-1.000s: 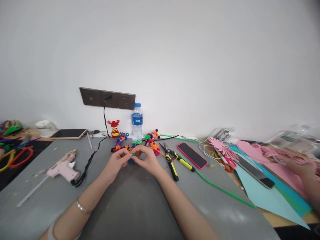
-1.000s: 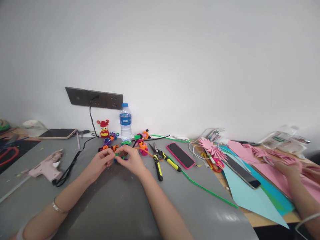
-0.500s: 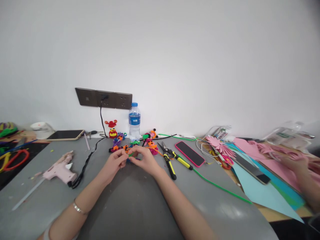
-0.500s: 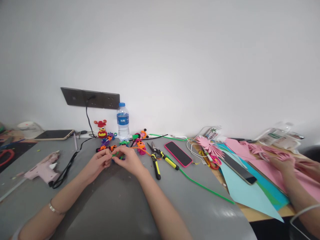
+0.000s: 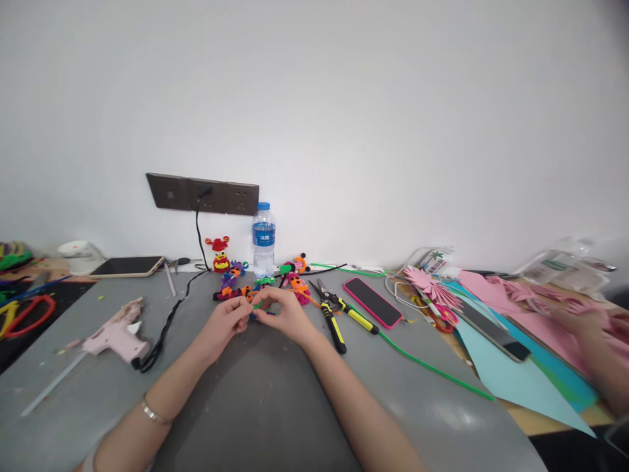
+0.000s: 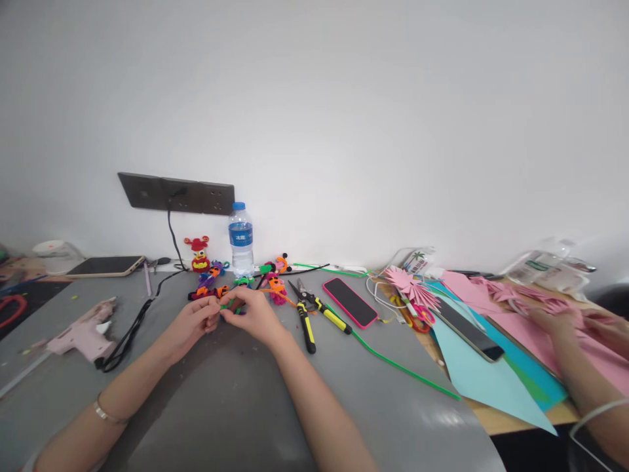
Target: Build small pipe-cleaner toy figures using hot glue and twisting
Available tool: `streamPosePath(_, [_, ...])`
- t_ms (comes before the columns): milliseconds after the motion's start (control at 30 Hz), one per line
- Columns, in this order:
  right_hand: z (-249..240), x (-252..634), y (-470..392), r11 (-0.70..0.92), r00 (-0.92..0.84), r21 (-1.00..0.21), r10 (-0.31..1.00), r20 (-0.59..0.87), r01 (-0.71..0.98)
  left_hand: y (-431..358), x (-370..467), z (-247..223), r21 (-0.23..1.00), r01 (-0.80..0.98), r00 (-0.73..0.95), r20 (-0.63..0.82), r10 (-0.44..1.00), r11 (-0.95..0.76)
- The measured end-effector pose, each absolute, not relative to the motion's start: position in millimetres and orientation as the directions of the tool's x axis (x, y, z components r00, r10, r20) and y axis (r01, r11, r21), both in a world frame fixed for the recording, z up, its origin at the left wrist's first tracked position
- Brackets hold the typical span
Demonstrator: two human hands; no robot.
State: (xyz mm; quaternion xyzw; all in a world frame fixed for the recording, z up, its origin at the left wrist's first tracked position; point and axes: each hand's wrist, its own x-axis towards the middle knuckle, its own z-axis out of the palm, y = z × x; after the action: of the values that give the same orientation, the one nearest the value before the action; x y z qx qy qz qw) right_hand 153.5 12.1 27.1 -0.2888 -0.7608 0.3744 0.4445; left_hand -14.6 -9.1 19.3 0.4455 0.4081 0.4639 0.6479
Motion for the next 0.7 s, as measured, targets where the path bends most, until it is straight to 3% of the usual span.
streamPosePath(700, [29.5,157.2,14.0,0.58,-0.43,-0.809,0.757,0.492,0.096,-5.7,-19.2,20.8,0.991,-0.08,0.162,-0.094,0.982,0.108])
